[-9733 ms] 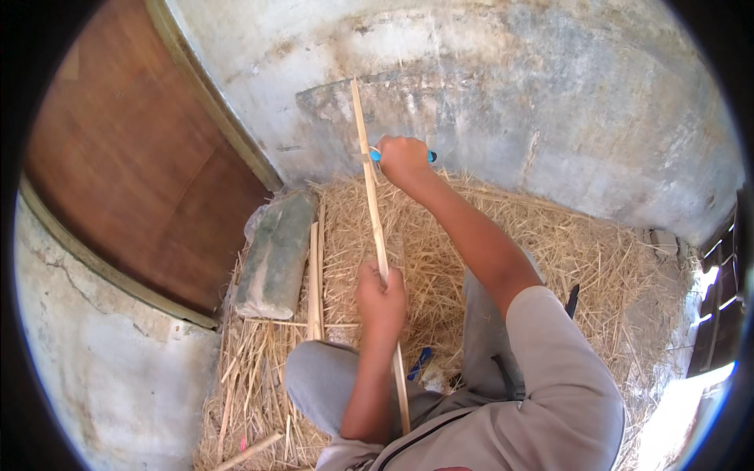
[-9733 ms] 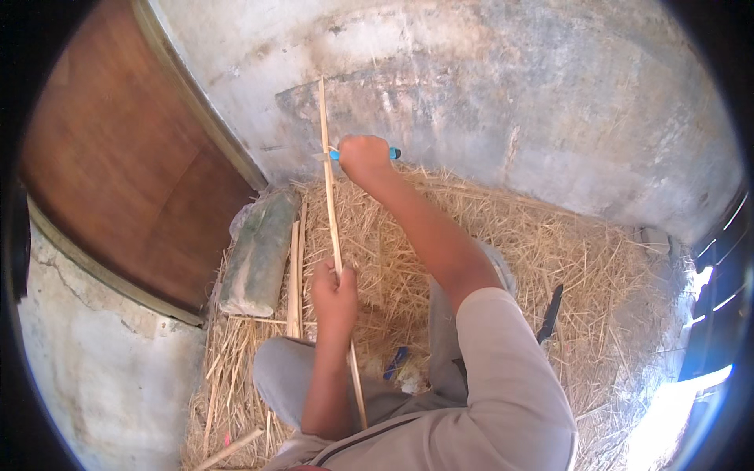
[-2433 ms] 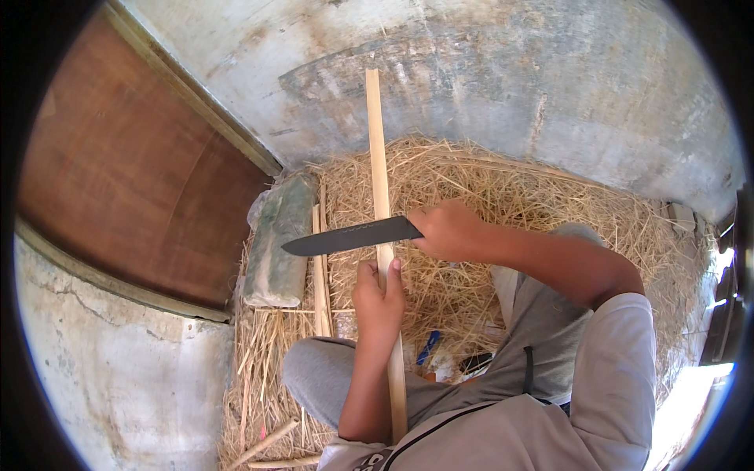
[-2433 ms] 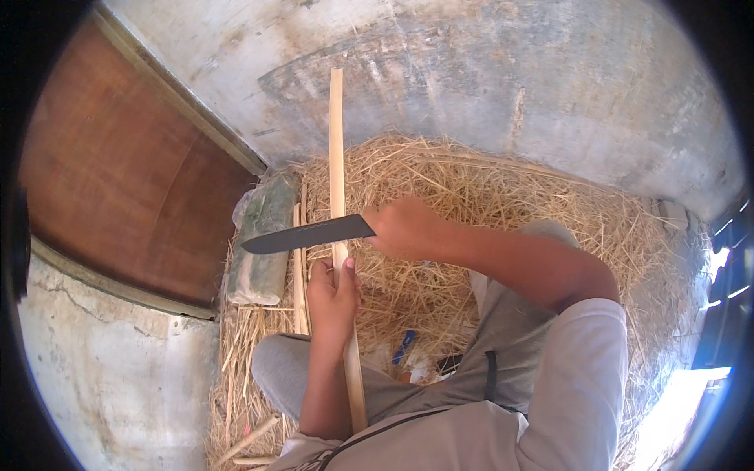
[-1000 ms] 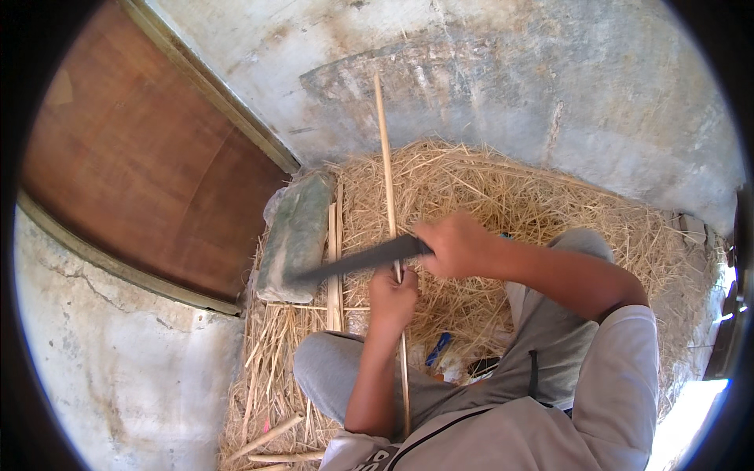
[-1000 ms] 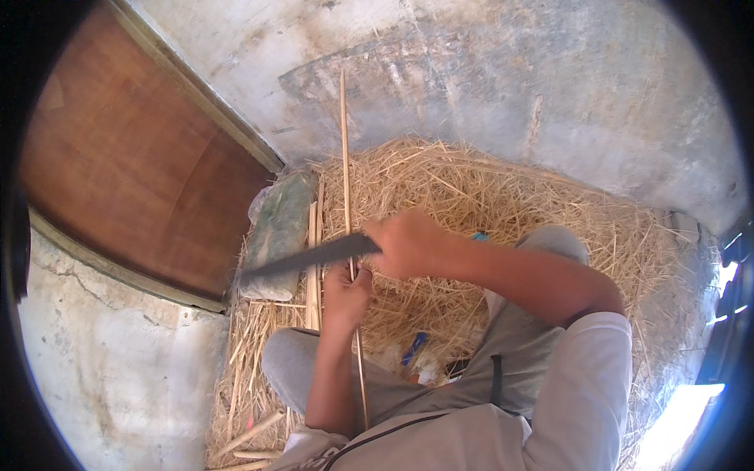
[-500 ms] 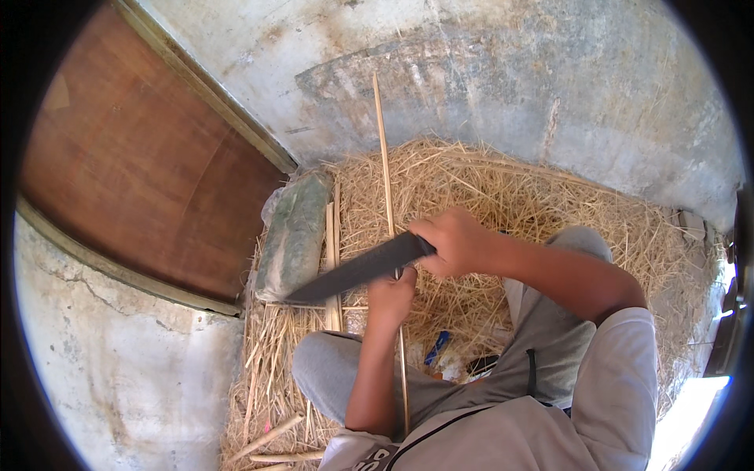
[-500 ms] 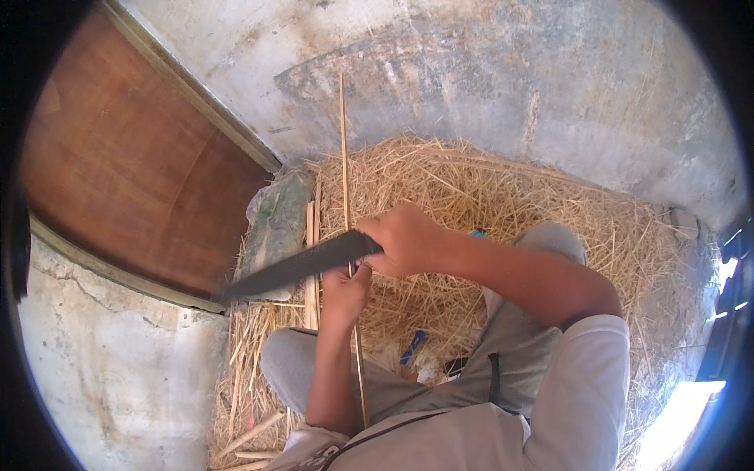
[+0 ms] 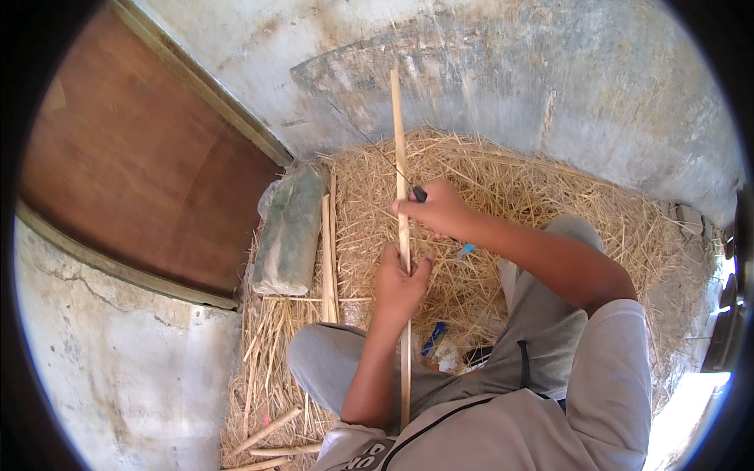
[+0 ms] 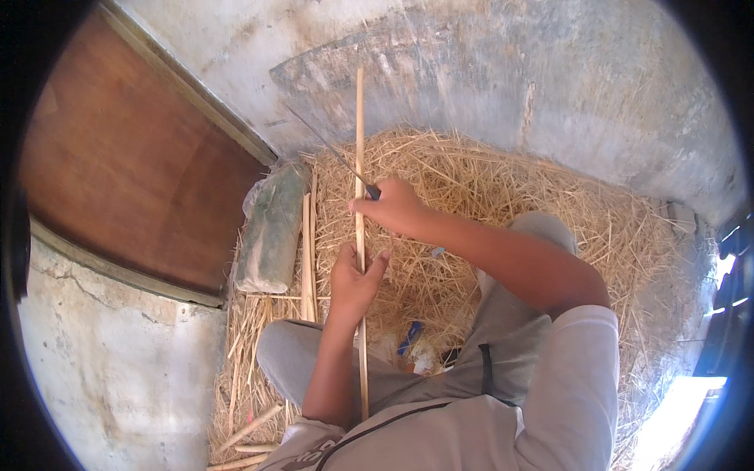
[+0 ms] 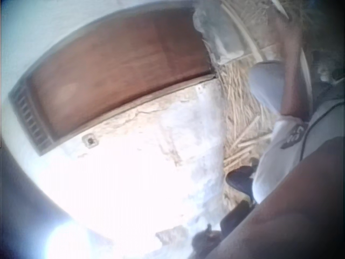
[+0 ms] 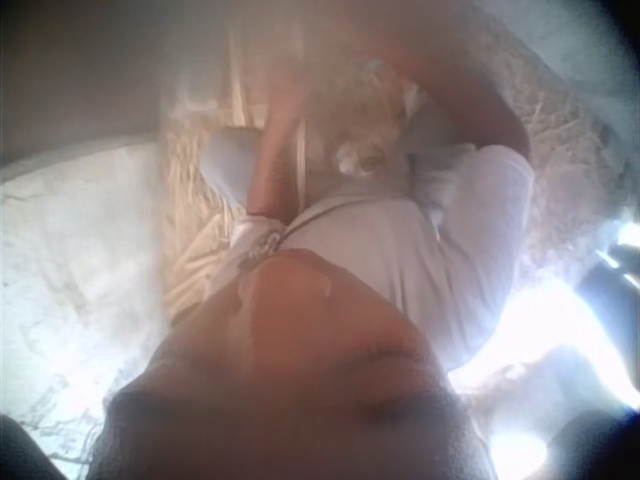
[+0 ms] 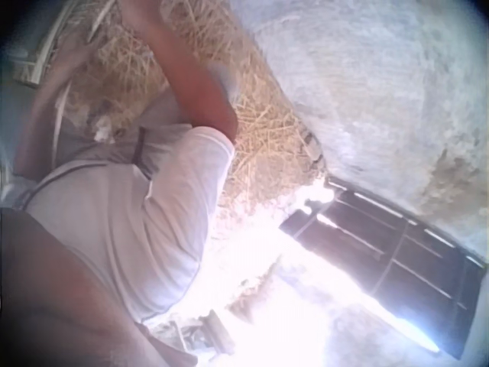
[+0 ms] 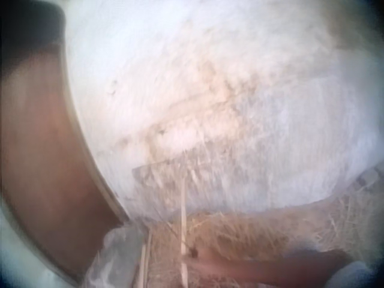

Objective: The person sits on a straw-covered floor and uses a machete to split and shave a long bamboo strip. They then switch to a utility knife to further refine the strip's edges and smooth its surface.

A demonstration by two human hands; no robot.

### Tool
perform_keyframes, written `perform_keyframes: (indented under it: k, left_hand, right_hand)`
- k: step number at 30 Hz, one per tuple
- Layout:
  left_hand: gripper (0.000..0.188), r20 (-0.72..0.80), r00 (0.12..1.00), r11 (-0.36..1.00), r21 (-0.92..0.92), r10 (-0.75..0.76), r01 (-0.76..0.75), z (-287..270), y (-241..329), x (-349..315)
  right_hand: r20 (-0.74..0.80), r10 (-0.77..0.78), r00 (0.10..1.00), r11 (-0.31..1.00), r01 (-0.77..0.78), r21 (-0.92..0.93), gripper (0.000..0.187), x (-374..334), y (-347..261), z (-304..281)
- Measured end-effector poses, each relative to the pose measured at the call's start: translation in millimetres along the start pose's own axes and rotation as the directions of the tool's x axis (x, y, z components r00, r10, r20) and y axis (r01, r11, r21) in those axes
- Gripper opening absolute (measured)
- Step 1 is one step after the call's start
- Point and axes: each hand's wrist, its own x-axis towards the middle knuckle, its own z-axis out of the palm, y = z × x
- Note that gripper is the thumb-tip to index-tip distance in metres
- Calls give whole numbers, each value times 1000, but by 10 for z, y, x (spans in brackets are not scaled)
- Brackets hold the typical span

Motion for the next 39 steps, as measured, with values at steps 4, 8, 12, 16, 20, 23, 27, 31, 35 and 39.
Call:
perform_keyframes:
  k: [4, 8, 12, 16, 20, 23, 27, 31, 35, 39]
  left_hand:
    - [42, -57, 991, 989, 96, 117, -111, 54, 513, -173]
    - [71, 131, 978, 906, 373, 162, -201, -576, 162, 63]
    - [94, 287, 879, 585, 662, 381, -469, -617, 239, -84]
    - [92, 421, 596, 427, 432, 684, -795, -633, 312, -144]
    - [67, 266, 478, 390, 323, 837, -862, -756, 327, -51]
    - [60, 110, 436, 405, 223, 893, -887, -677, 589, -24]
    - [63, -10, 298, 296, 142, 955, -945, -745, 987, -207]
    - [51, -228, 306, 253, -235, 925, -939, -862, 1140, -440]
    - [52, -315, 557, 289, -606, 769, -741, -1152, 1308, -613]
    - [54, -203, 584, 328, -663, 786, -673, -1302, 1188, -288]
  right_hand:
    - [-185, -19, 983, 998, 30, 57, 33, 150, -56, -150]
    - [-262, 10, 965, 981, 41, 189, 34, 300, -277, -449]
    - [-284, 146, 948, 900, -8, 436, 32, 461, -172, -685]
    - [-262, 262, 929, 830, -79, 552, 29, 594, 28, -761]
    - [-169, 379, 910, 725, -178, 665, 21, 629, 29, -463]
    - [-175, 471, 864, 668, -220, 711, 15, 537, 139, -332]
    - [-164, 532, 831, 655, -281, 701, 13, 469, 290, 130]
    - [-17, 604, 797, 641, -473, 604, 19, 159, 398, 463]
    - [477, 373, 796, 733, -568, 374, 24, -155, 307, 303]
    - [320, 386, 865, 920, -388, -62, 29, -304, -119, 146]
